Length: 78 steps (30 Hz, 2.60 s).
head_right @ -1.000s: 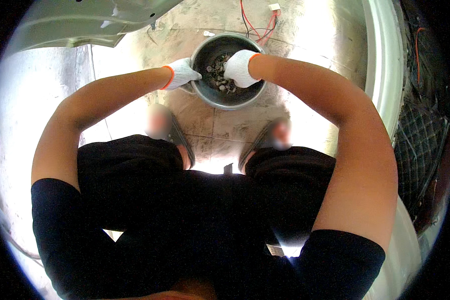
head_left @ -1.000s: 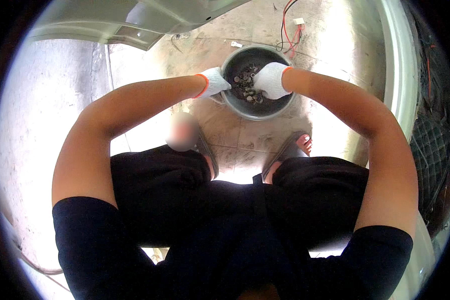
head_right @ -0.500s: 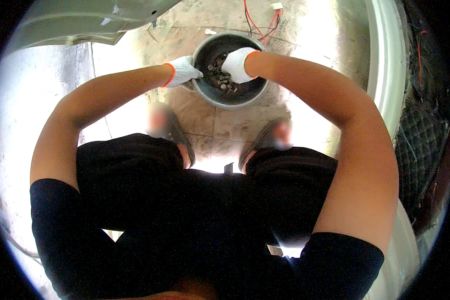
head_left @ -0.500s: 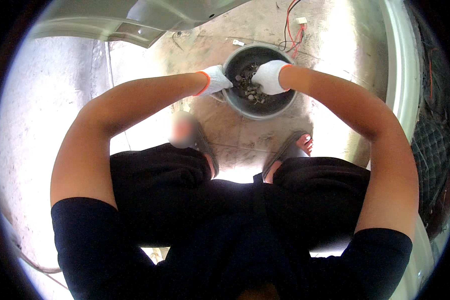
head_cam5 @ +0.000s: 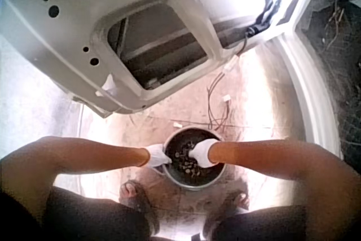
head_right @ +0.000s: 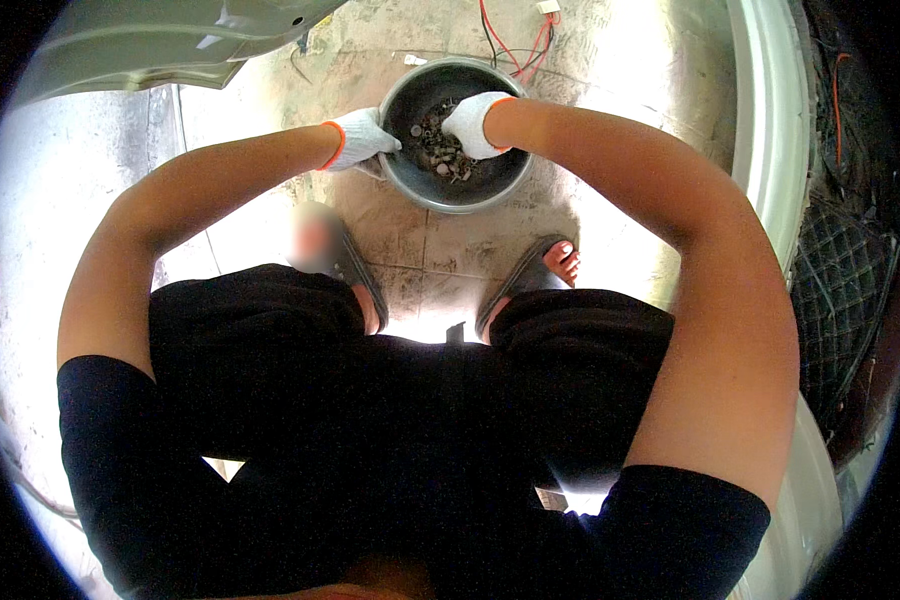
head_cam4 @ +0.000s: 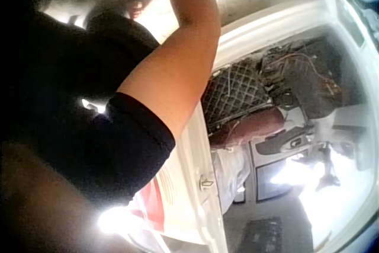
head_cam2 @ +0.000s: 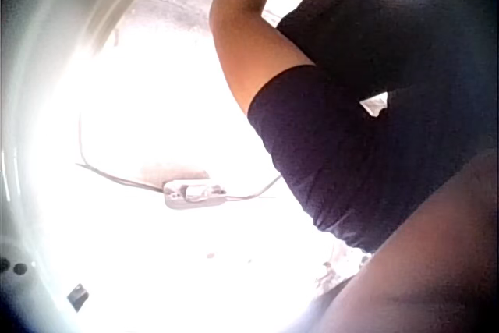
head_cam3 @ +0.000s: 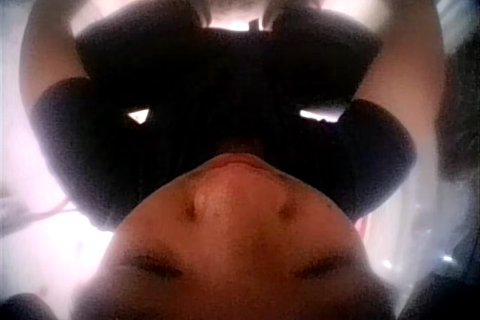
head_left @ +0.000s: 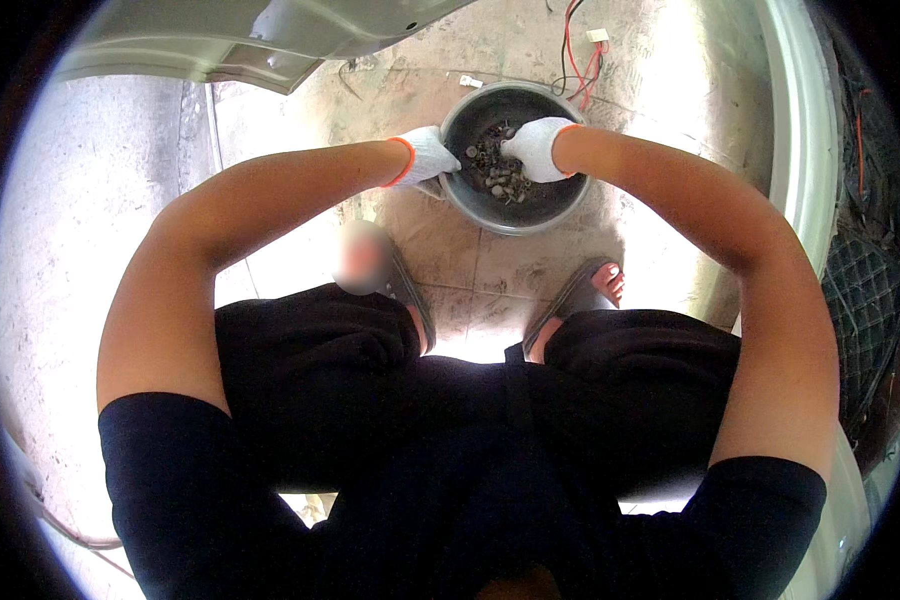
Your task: The person installs a window regulator mechanism into the inner cavity of a car door. They position the metal assembly, align it with the door frame, and secure it using a screwdriver to tighten bolts. The person also handles a bucket of hardware and sorts through small parts during the process.
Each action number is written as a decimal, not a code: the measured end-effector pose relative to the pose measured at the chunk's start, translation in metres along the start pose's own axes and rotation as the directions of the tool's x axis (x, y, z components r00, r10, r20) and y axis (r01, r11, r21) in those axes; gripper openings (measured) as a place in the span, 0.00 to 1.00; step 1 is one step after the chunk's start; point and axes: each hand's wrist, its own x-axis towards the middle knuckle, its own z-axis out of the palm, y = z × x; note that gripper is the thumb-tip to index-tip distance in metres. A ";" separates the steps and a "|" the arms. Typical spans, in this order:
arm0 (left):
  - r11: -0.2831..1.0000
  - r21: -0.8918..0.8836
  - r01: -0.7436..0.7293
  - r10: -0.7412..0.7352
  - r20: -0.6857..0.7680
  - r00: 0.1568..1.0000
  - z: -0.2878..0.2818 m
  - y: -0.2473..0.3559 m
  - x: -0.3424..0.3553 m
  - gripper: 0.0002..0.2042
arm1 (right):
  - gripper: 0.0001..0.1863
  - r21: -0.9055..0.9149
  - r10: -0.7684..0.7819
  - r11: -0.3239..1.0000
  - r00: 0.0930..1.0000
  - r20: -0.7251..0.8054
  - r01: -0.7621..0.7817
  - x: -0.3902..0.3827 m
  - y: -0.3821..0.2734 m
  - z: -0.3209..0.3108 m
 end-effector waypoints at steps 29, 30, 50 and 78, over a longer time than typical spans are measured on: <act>1.000 0.029 0.004 -0.004 0.005 1.000 -0.003 0.005 0.000 0.16 | 0.13 -0.035 0.075 0.996 0.963 -0.260 -0.087 0.016 0.017 0.010; 0.999 0.035 -0.004 0.004 0.003 1.000 -0.003 0.002 0.003 0.16 | 0.14 -0.003 0.081 0.996 0.962 -0.261 -0.084 0.016 0.014 0.007; 1.000 0.007 0.002 -0.002 0.005 1.000 0.000 0.006 -0.002 0.17 | 0.16 -0.108 -0.196 0.979 0.949 -0.246 0.174 0.012 -0.006 0.022; 0.999 0.031 0.015 -0.015 -0.001 1.000 -0.004 0.006 0.003 0.16 | 0.09 0.046 0.109 0.994 0.918 -0.380 -0.099 0.045 -0.036 0.024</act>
